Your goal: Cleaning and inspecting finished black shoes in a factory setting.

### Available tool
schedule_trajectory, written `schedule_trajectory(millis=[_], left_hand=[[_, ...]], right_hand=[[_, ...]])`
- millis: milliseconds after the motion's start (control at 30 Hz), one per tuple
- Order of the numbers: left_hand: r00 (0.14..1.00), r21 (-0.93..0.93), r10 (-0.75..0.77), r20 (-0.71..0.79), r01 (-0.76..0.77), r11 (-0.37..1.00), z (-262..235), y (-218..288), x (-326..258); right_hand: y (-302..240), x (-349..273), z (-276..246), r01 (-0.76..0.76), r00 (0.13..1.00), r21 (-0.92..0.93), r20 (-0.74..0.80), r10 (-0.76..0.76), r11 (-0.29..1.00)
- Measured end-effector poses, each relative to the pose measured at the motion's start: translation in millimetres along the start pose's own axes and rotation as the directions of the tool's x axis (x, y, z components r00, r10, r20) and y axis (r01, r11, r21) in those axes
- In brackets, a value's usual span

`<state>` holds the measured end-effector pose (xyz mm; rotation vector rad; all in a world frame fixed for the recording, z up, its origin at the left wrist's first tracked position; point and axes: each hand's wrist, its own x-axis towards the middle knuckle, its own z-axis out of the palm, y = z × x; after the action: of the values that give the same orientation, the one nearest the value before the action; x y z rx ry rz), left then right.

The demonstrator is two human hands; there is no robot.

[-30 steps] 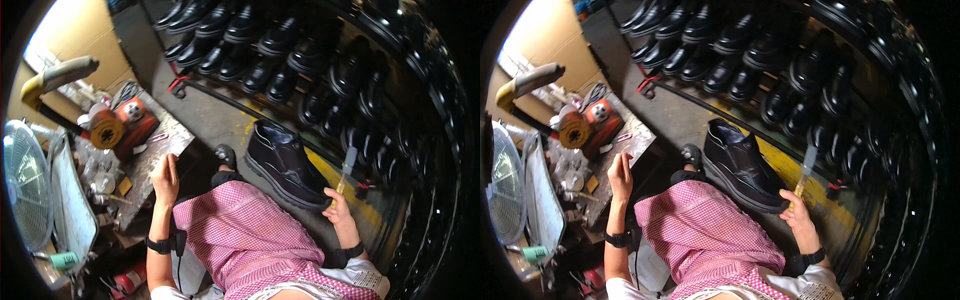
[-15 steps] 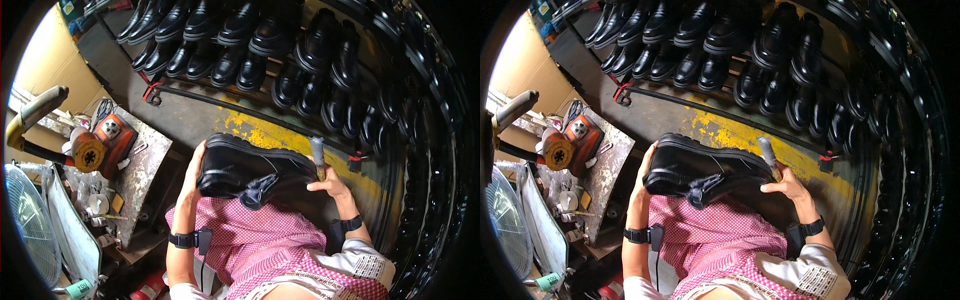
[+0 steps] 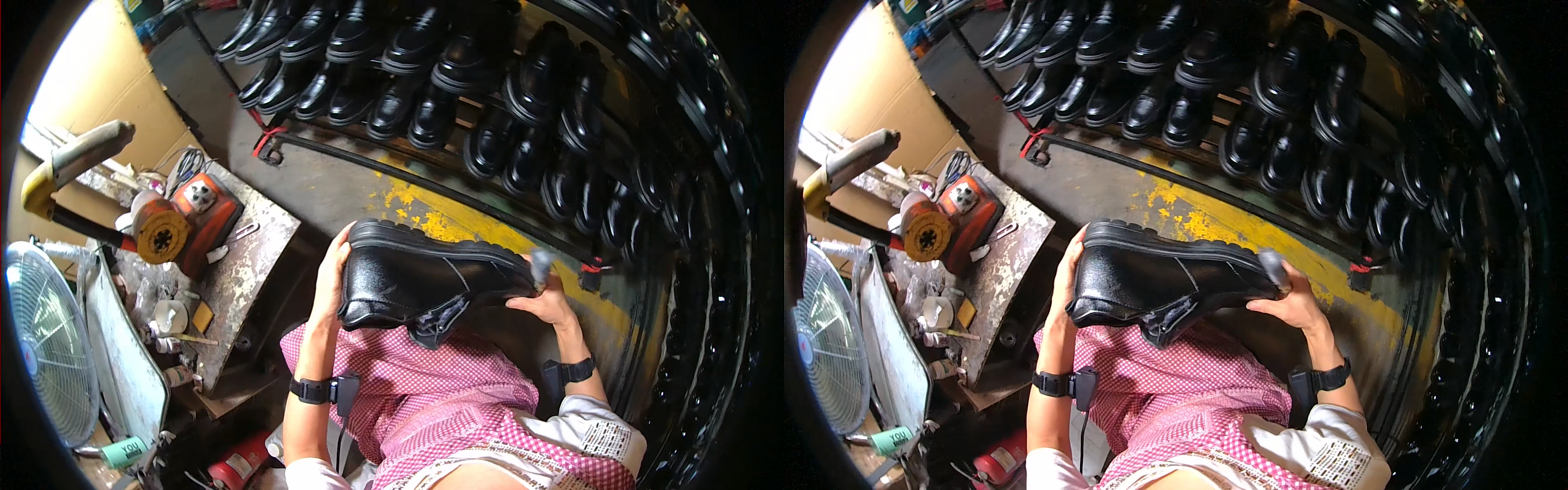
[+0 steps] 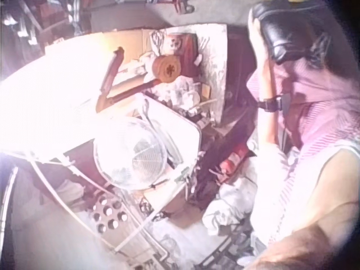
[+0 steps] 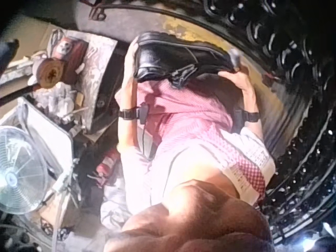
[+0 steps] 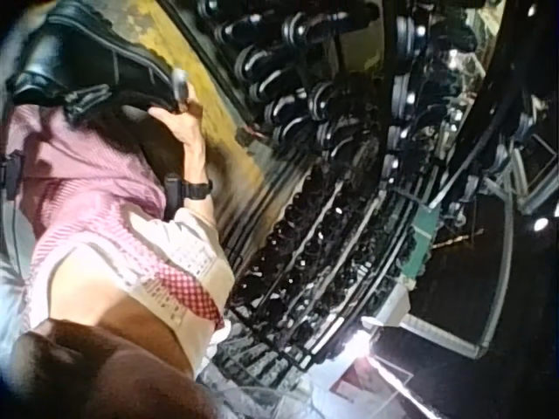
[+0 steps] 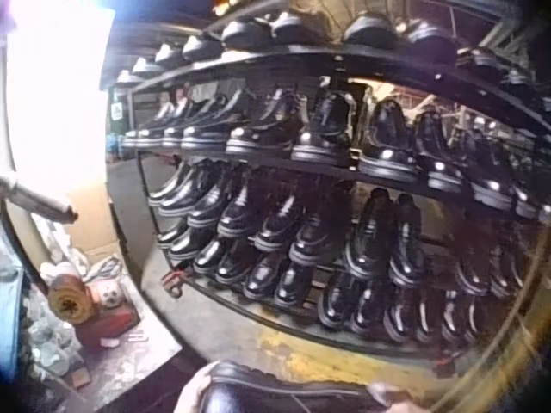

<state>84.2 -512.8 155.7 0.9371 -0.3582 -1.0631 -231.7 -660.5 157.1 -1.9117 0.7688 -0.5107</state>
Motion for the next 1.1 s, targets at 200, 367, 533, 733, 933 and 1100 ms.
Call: schedule_trajectory(millis=[200, 367, 533, 733, 933, 1100], left_hand=[[0.782, 0.240, 0.430, -0.451, -0.358, 0.902, -23, -4, -19], [0.790, 0.752, 0.611, 0.061, -0.439, 0.492, 23, -3, -51], [0.775, 0.956, 0.592, 0.219, -0.292, 0.029, 62, -13, -48], [0.858, 0.993, 0.504, 0.103, -0.062, -0.098, 65, -27, -39], [0.833, 0.965, 0.501, 0.236, -0.138, -0.224, 60, -39, -35], [0.883, 0.988, 0.445, 0.150, -0.147, -0.040, 49, -17, -42]], right_hand=[[-32, 4, 21, 0.047, 0.980, -0.134, -0.188, -0.072, 0.990], [-42, 9, 30, 0.175, 0.932, -0.315, -0.254, -0.260, 0.933], [-58, 12, 47, 0.254, 0.877, -0.482, -0.250, -0.410, 0.838], [-63, 9, 54, 0.296, 0.860, -0.533, -0.213, -0.464, 0.793], [-57, 13, 55, 0.261, 0.885, -0.496, -0.220, -0.411, 0.828], [-67, 23, 73, 0.234, 0.919, -0.418, -0.201, -0.341, 0.878]])
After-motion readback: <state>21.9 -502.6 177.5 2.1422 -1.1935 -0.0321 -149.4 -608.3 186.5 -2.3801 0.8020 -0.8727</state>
